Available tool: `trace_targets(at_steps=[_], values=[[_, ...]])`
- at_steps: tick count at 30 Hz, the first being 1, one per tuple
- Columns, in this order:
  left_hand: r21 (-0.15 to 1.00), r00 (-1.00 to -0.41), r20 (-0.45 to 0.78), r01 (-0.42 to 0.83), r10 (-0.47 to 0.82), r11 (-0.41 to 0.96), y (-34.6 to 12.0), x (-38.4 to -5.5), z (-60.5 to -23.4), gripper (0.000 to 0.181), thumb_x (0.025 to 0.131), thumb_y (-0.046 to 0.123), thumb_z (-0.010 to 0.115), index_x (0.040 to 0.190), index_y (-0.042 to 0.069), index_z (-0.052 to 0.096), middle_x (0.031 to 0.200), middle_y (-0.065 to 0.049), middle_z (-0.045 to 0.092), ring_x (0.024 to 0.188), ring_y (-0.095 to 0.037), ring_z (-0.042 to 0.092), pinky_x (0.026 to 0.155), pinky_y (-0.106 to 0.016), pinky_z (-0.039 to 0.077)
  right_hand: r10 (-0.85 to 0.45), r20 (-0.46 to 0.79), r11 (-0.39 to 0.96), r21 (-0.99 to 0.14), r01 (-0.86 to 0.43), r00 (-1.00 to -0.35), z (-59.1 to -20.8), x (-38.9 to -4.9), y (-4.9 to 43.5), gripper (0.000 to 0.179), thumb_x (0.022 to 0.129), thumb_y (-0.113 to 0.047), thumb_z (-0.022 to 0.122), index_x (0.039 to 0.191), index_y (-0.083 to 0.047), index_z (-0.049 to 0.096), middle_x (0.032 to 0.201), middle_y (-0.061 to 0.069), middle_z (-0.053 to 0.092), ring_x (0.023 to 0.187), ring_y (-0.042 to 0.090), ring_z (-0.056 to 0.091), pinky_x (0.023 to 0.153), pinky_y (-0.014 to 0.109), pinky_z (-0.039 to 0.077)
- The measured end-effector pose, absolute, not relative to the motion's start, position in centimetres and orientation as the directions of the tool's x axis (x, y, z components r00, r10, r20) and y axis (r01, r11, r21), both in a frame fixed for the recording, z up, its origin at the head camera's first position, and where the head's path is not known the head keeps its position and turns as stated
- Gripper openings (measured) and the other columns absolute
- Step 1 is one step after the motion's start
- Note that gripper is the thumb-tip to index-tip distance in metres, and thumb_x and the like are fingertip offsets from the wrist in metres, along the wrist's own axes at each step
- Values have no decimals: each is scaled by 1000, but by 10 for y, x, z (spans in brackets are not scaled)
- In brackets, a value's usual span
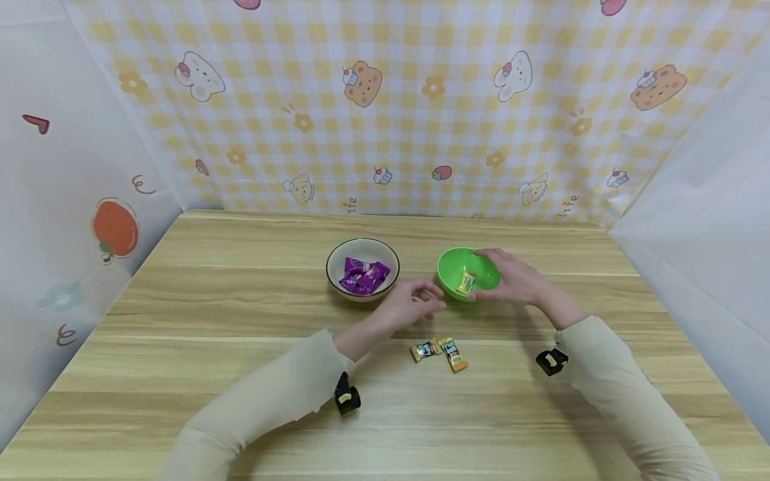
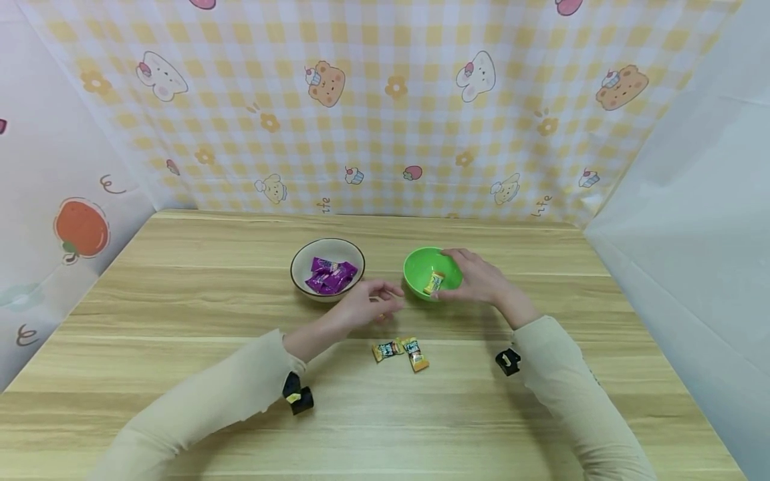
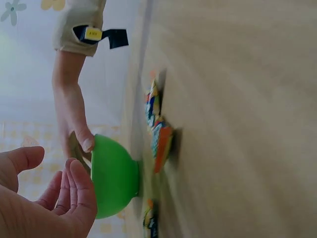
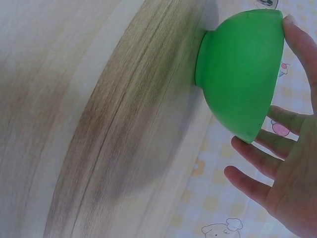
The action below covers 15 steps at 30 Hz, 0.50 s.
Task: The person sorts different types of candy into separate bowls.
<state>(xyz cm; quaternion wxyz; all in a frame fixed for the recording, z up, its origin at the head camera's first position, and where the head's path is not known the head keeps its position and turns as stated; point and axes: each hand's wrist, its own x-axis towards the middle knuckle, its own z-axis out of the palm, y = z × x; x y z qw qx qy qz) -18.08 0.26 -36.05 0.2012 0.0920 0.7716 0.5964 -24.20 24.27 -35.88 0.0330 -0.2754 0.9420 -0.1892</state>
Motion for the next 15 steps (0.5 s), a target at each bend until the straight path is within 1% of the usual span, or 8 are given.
trace_targets(at_steps=[3,6,12,15], values=[[961,-881,-217,-117,421,250,-3,-172,-366,28,81,12,64,105,1,57,86,-6,57,79,-30,59,67,-37,50,-530,40,777,-377,-504,-847,-359,-242,243,90,66,-54,69,132,-2,35,124,20,42,108,33,42,78,48,41],[961,-867,-222,-117,447,250,-8,-167,-372,30,80,11,65,106,-1,56,86,-8,56,76,-31,58,63,-35,50,-526,36,781,-375,-499,-850,-358,-242,243,90,66,-55,68,132,-3,35,124,19,41,109,32,42,78,49,41],[958,-862,-220,-101,456,270,-20,-161,-384,28,80,6,64,105,-4,55,83,-8,54,64,-20,54,54,-32,49,-521,29,788,-369,-493,-853,-358,-242,243,91,66,-56,68,132,-3,35,125,19,41,110,32,41,79,49,40],[954,-867,-211,-83,452,287,-25,-160,-388,28,79,4,64,104,-4,54,80,-7,54,59,-17,52,50,-29,48,-521,27,788,-369,-493,-853,-358,-242,243,91,66,-56,68,132,-3,34,125,19,40,111,32,40,80,49,40]])
